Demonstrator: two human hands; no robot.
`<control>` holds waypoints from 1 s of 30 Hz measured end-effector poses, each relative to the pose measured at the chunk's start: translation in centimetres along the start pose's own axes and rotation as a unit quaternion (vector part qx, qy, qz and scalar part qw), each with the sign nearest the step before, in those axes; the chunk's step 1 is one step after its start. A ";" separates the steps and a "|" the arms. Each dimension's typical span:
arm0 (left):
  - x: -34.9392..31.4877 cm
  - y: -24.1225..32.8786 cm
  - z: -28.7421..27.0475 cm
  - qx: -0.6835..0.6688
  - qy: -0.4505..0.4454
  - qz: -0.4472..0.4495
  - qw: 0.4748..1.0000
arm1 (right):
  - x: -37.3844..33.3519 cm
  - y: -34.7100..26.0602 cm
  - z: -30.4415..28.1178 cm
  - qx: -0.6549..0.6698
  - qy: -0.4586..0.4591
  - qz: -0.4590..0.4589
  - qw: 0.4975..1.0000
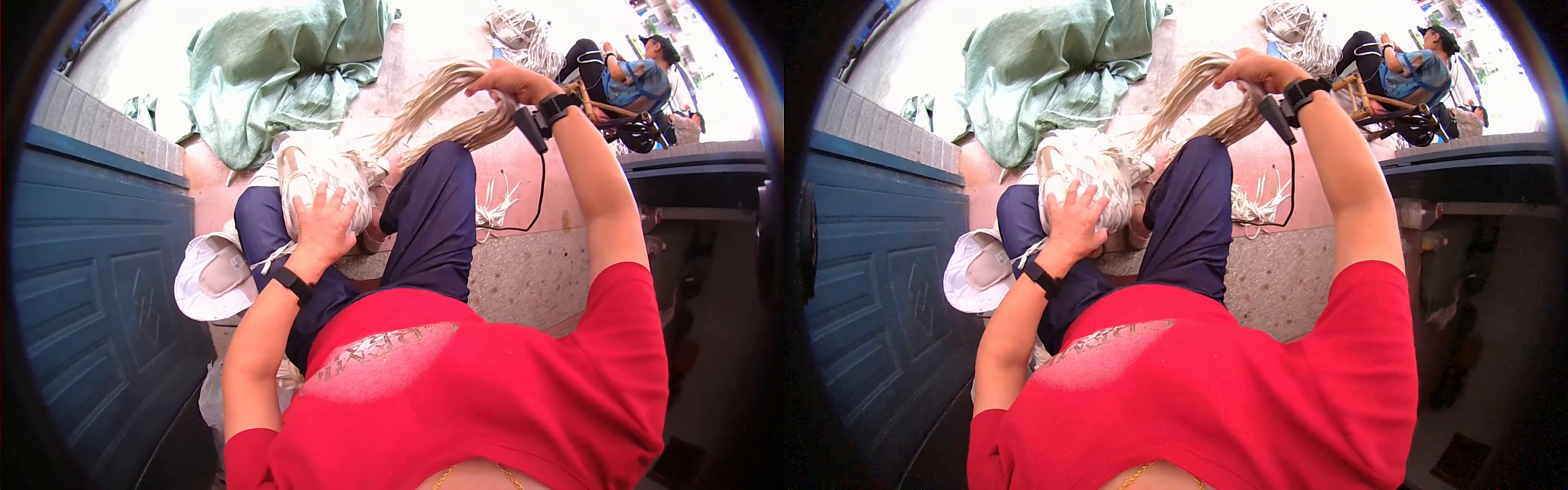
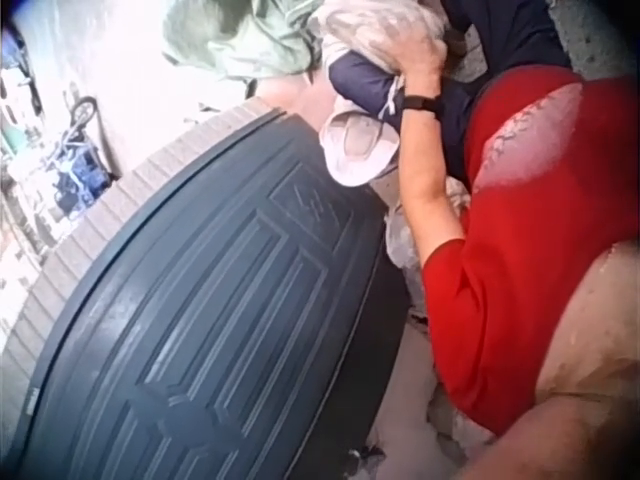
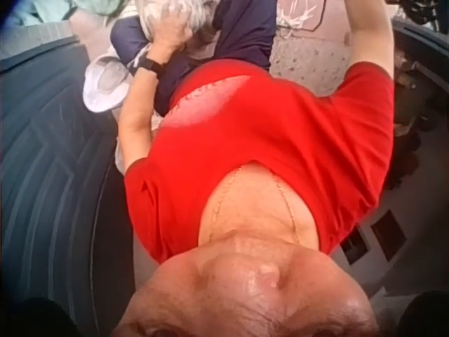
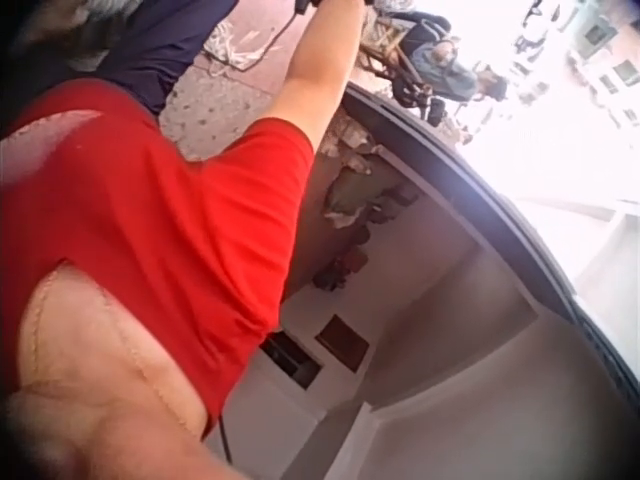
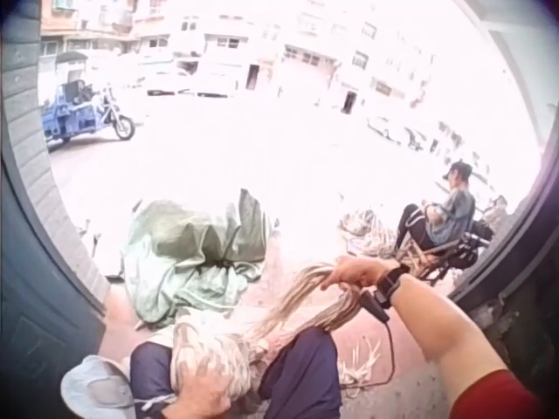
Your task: Threading and organizing long white shoelaces into a white shoe.
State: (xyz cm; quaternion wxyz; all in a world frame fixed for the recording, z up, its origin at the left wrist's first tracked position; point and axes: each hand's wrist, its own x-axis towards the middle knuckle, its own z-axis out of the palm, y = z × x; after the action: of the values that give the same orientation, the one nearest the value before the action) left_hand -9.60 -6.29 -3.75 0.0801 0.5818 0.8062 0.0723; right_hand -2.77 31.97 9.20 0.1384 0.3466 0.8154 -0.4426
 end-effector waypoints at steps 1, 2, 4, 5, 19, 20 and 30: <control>0.1 0.0 0.0 -0.007 0.024 -0.010 1.000 | 0.4 0.2 1.0 -0.010 -0.013 0.009 1.000; 0.1 0.0 0.0 -0.006 0.003 -0.014 1.000 | 0.7 0.4 2.3 -0.026 -0.007 0.012 1.000; 0.1 -0.1 0.0 -0.002 0.004 -0.013 1.000 | 0.9 1.2 4.1 -0.066 -0.031 0.012 0.997; 0.1 -0.1 0.0 -0.004 -0.005 -0.010 1.000 | 1.1 1.6 5.2 -0.133 -0.051 0.016 0.990; 0.1 -0.3 0.6 -0.015 0.000 -0.007 1.000 | 0.0 8.9 6.9 -0.148 0.037 -0.011 0.988; 0.1 -0.3 0.6 -0.015 0.010 -0.004 1.000 | -0.6 8.8 7.3 -0.052 -0.049 0.012 0.997; -0.1 -0.3 0.3 -0.013 -0.003 0.001 1.000 | -1.8 9.2 3.7 0.320 0.004 0.007 0.948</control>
State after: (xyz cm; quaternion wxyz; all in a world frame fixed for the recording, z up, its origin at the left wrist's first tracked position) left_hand -9.78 -6.44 -4.12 0.0895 0.5818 0.8043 0.0811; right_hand 4.56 31.56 2.30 0.0201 0.3801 0.6293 -0.6776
